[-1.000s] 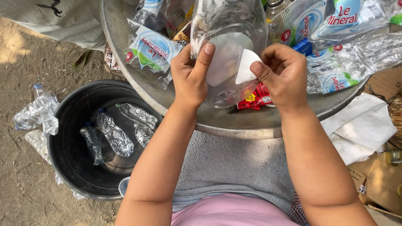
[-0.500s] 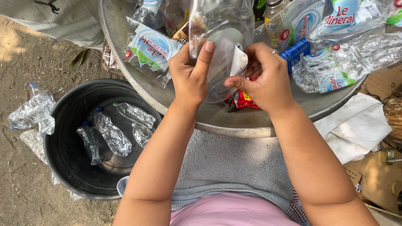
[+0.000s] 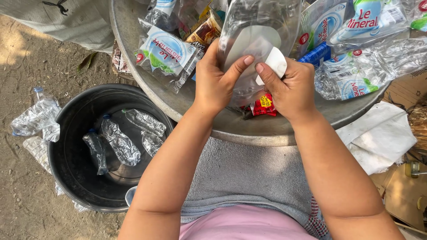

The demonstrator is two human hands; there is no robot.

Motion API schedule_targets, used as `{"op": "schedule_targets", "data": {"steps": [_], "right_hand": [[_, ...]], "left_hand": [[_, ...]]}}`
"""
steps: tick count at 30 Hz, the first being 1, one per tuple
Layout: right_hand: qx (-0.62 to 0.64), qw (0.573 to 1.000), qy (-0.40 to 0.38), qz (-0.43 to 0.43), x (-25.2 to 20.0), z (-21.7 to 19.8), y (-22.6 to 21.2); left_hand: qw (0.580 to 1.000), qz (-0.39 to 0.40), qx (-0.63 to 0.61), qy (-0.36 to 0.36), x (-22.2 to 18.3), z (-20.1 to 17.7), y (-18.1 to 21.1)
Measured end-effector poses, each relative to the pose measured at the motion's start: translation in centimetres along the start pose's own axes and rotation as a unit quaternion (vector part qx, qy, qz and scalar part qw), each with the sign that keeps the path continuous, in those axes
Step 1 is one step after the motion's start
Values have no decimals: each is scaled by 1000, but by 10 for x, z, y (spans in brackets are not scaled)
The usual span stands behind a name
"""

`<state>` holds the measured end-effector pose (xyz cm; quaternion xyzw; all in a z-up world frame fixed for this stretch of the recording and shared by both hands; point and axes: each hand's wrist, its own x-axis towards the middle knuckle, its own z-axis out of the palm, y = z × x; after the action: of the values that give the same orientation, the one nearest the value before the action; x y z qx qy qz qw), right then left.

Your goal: Sorting plastic bottles and removing labels for recycling

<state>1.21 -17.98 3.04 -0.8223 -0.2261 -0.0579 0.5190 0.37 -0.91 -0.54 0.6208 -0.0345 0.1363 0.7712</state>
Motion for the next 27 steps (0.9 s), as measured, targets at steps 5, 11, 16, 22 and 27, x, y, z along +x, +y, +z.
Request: {"op": "schedule_targets", "data": {"steps": [5,11,16,22,27], "right_hand": [[116,991,-33,53,-5,-6,3],[209,971,-60,103,-7,-13,13],[206,972,-59,99,-8,-18,20],[209,970,-49,117,-11,-22,29],[226,961,-64,148,-8,-32,21]], "left_hand": [[999,13,27,28,2,-1,12],[1000,15,14,0,4,-5,14],[1000,14,13,-9,5,-6,13],[999,-10,-23,-21,5,-9,11],[998,-27,-55,-33,3,-8,12]]}}
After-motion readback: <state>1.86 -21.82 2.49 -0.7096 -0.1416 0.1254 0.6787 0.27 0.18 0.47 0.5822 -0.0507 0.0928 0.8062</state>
